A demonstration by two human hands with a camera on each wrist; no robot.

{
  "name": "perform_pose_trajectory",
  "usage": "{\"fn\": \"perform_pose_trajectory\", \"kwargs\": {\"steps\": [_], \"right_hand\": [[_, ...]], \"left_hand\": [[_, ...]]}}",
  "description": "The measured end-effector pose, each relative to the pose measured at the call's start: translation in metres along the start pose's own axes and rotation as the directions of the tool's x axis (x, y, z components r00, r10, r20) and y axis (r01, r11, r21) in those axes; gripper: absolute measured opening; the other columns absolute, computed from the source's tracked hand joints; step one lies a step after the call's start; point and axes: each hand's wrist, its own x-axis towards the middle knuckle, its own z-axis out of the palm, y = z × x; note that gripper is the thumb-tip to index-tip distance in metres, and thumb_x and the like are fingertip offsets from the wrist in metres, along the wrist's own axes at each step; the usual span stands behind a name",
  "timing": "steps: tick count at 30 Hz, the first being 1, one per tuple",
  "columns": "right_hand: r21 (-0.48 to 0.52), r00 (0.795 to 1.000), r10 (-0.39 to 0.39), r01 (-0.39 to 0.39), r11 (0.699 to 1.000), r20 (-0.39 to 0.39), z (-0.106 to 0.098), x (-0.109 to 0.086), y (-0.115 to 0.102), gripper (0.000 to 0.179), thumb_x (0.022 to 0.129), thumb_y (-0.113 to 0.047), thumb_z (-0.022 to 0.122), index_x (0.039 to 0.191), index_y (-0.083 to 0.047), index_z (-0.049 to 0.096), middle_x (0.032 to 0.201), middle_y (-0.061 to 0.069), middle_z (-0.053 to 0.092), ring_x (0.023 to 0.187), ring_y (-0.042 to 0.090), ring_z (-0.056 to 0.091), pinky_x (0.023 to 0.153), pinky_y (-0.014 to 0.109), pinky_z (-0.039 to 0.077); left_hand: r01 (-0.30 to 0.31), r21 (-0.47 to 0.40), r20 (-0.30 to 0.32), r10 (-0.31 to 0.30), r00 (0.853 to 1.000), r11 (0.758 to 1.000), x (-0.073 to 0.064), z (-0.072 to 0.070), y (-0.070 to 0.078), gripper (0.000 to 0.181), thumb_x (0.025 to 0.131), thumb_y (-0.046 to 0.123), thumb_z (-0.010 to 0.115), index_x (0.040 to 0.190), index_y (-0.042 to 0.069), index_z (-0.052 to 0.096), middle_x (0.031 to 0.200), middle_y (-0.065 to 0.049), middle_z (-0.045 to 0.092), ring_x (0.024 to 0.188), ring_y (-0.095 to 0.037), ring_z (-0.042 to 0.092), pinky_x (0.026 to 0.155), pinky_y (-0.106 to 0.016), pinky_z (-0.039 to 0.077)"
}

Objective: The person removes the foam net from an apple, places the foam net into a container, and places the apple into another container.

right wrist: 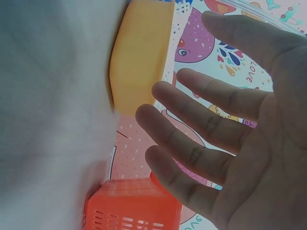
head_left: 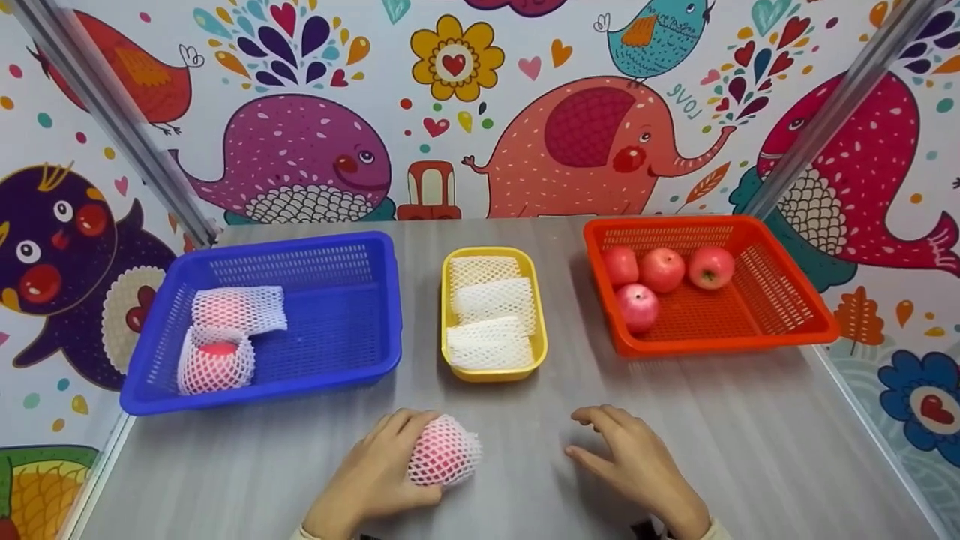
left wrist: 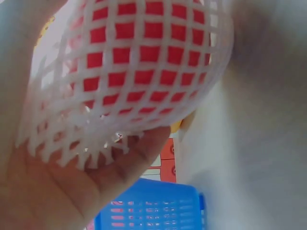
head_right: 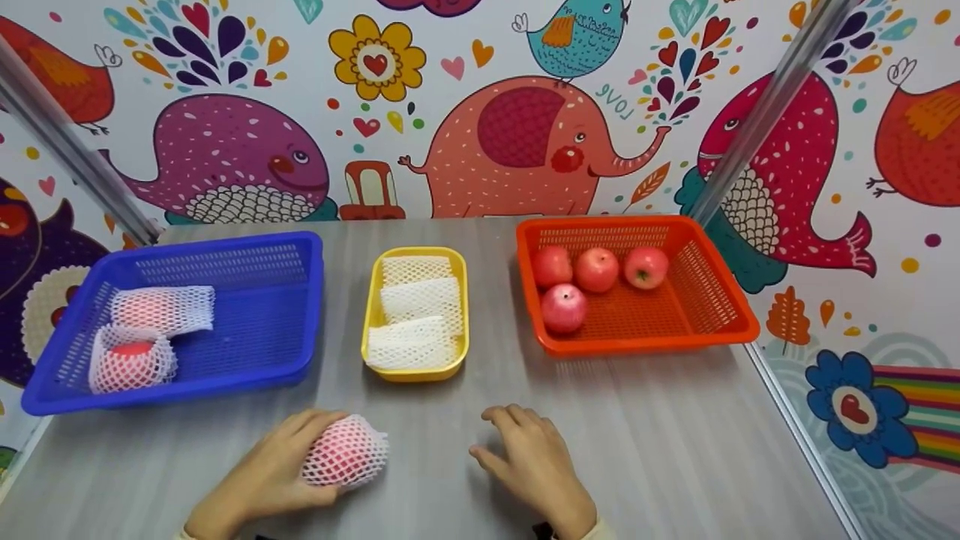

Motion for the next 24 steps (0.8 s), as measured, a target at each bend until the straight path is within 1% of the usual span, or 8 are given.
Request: {"fn": "perform_pose_trajectory", "kwargs": {"steps": [2, 4, 9, 12, 17, 20, 24], "right_hand": [[0.003, 1.0, 0.003, -0.003, 1.0, 0.009, 0.0, 0.001, 0.0, 0.034, 0.084, -0.033, 0.081, 0.11, -0.014, 0.07, 0.101, -0.002, 0.067, 0.085, 0.013, 0.062, 0.071, 0.035, 0.054], [0.009, 1.0, -0.002, 0.002, 1.0, 0.005, -0.001, 0.002, -0.001, 0.031, 0.085, -0.029, 0.081, 0.109, -0.015, 0.07, 0.1, -0.003, 0.067, 0.085, 0.014, 0.063, 0.071, 0.035, 0.054], [0.013, 0.997, -0.052, 0.053, 0.999, -0.065, 0.001, 0.005, -0.003, 0.026, 0.083, -0.014, 0.082, 0.105, -0.016, 0.07, 0.097, -0.005, 0.068, 0.083, 0.012, 0.062, 0.071, 0.034, 0.055], [0.015, 0.993, -0.075, 0.077, 0.997, -0.096, 0.005, 0.006, -0.007, 0.026, 0.081, -0.011, 0.083, 0.103, -0.017, 0.07, 0.095, -0.006, 0.068, 0.081, 0.009, 0.061, 0.07, 0.033, 0.055], [0.031, 0.991, -0.101, 0.104, 0.994, -0.087, 0.013, 0.006, -0.016, 0.021, 0.082, -0.014, 0.082, 0.1, -0.017, 0.072, 0.094, -0.009, 0.067, 0.081, 0.008, 0.062, 0.069, 0.033, 0.054], [0.049, 0.984, -0.15, 0.155, 0.987, -0.093, 0.019, 0.006, -0.02, 0.019, 0.083, -0.014, 0.082, 0.099, -0.017, 0.072, 0.095, -0.009, 0.068, 0.081, 0.009, 0.063, 0.068, 0.032, 0.054], [0.092, 0.972, -0.209, 0.219, 0.971, -0.106, 0.027, 0.006, -0.026, 0.019, 0.084, -0.015, 0.082, 0.099, -0.019, 0.072, 0.096, -0.012, 0.068, 0.081, 0.007, 0.063, 0.069, 0.03, 0.054]], "left_hand": [[-0.004, -0.003, -0.009, 0.004, 1.0, 1.0, 0.002, -0.002, 0.0, 0.084, 0.06, 0.041, 0.086, 0.134, 0.012, 0.058, 0.118, 0.001, 0.059, 0.108, -0.019, 0.056, 0.087, -0.045, 0.053], [-0.015, -0.005, -0.017, 0.015, 1.0, 1.0, 0.004, -0.004, 0.0, 0.085, 0.06, 0.041, 0.086, 0.134, 0.012, 0.058, 0.118, 0.001, 0.058, 0.108, -0.018, 0.056, 0.085, -0.045, 0.053], [-0.039, -0.014, -0.043, 0.039, 0.998, 0.999, 0.014, -0.011, 0.005, 0.085, 0.059, 0.041, 0.086, 0.135, 0.014, 0.058, 0.115, 0.002, 0.059, 0.105, -0.017, 0.056, 0.083, -0.044, 0.054], [-0.057, -0.031, -0.055, 0.055, 0.997, 0.998, 0.018, -0.012, 0.01, 0.086, 0.059, 0.041, 0.086, 0.136, 0.015, 0.057, 0.116, 0.002, 0.059, 0.105, -0.016, 0.056, 0.086, -0.043, 0.053], [-0.12, -0.055, -0.076, 0.115, 0.99, 0.991, 0.021, -0.006, 0.018, 0.088, 0.057, 0.041, 0.086, 0.135, 0.014, 0.058, 0.118, 0.002, 0.059, 0.106, -0.016, 0.057, 0.088, -0.041, 0.053], [-0.152, -0.063, -0.085, 0.146, 0.986, 0.986, 0.022, 0.0, 0.022, 0.087, 0.056, 0.04, 0.086, 0.135, 0.014, 0.058, 0.118, 0.004, 0.06, 0.107, -0.014, 0.057, 0.088, -0.038, 0.053], [-0.17, -0.09, -0.085, 0.163, 0.983, 0.981, 0.023, 0.006, 0.026, 0.086, 0.057, 0.039, 0.086, 0.135, 0.015, 0.058, 0.12, 0.006, 0.059, 0.108, -0.013, 0.056, 0.09, -0.037, 0.052]]}}
